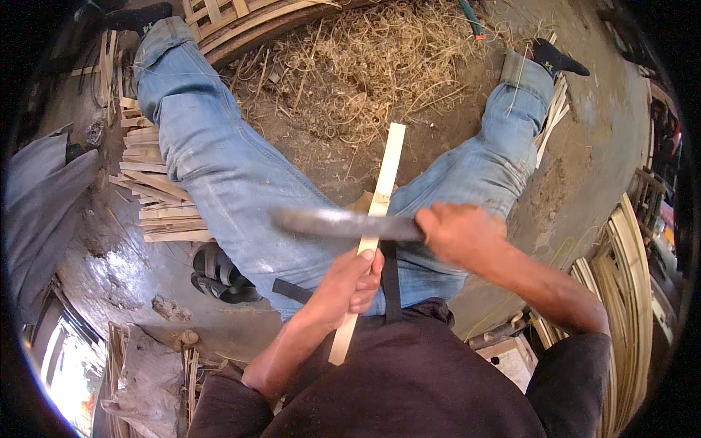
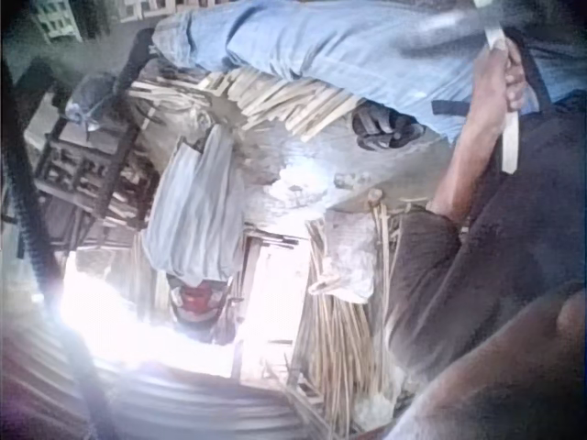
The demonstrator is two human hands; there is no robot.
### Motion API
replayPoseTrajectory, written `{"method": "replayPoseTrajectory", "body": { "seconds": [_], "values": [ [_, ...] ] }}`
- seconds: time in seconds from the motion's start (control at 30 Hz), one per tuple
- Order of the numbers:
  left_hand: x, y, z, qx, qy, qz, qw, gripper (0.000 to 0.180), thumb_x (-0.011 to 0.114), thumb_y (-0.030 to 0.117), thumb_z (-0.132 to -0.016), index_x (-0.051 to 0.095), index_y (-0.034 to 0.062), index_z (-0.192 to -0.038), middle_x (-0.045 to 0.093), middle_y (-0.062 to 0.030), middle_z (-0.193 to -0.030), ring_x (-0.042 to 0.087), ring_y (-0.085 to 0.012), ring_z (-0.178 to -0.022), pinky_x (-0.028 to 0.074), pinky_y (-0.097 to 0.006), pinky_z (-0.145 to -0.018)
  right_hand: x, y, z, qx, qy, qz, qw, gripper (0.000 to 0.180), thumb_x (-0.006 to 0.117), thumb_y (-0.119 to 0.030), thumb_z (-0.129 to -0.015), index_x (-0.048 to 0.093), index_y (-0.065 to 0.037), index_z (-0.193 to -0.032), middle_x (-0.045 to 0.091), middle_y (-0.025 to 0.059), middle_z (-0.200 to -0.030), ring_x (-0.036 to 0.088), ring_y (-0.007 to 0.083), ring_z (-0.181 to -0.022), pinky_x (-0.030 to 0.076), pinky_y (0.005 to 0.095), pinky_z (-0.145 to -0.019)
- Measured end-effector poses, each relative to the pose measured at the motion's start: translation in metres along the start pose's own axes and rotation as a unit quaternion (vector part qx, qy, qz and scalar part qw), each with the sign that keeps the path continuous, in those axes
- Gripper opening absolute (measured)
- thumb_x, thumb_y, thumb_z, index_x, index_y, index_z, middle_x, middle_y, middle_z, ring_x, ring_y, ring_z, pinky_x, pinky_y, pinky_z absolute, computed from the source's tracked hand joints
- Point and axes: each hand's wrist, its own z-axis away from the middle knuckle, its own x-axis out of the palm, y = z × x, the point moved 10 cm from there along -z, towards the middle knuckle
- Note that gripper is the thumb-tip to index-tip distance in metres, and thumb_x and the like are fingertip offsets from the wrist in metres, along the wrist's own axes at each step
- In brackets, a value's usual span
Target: The person sits on the floor and uses a knife to shave and shape a thin wooden strip. They repeatedly scrape the surface, rotate the strip, and inspect the edges while working.
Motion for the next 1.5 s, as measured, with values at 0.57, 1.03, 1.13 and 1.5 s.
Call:
{"method": "replayPoseTrajectory", "body": {
  "seconds": [0.57,1.03,1.13,1.5],
  "values": [
    [0.010,-0.007,-0.001,-0.021,-0.038,0.017,0.999,0.027,0.048,0.037,-0.100,0.045,0.0127,-0.090,0.030,0.0085,-0.065,0.025,-0.0019,-0.049,0.022,-0.019,-0.042,-0.020,-0.008,-0.001,-0.014,0.051,0.091,0.994,0.013,0.059,-0.017,-0.083,0.054,-0.007,-0.090,0.062,0.0120,-0.076,0.069,0.0301,-0.069,0.055,0.0420,-0.055],
    [0.010,0.006,0.007,0.005,-0.035,-0.023,0.999,0.028,0.043,0.029,-0.103,0.051,0.0031,-0.111,0.033,0.0069,-0.070,0.029,-0.0020,-0.052,0.027,-0.019,-0.044,-0.005,0.009,0.002,-0.022,0.042,0.092,0.995,0.018,0.064,-0.013,-0.079,0.051,-0.006,-0.089,0.060,0.0142,-0.076,0.065,0.0338,-0.069,0.053,0.0450,-0.057],
    [0.012,0.004,0.007,-0.003,-0.030,-0.010,0.999,0.027,0.044,0.031,-0.102,0.050,0.0054,-0.103,0.031,0.0076,-0.068,0.027,-0.0017,-0.051,0.025,-0.019,-0.044,-0.005,0.011,0.003,0.024,0.041,0.026,0.999,0.016,0.061,-0.016,-0.082,0.052,-0.006,-0.091,0.062,0.0153,-0.078,0.067,0.0337,-0.069,0.054,0.0448,-0.056],
    [0.011,0.006,0.007,0.015,-0.022,-0.009,1.000,0.029,0.047,0.035,-0.102,0.049,0.0064,-0.100,0.029,0.0085,-0.066,0.026,-0.0013,-0.050,0.023,-0.019,-0.043,0.005,0.012,0.006,0.020,-0.017,0.025,0.999,0.017,0.056,-0.015,-0.085,0.051,-0.003,-0.096,0.063,0.0196,-0.080,0.067,0.0386,-0.072,0.054,0.0480,-0.060]
  ]
}}
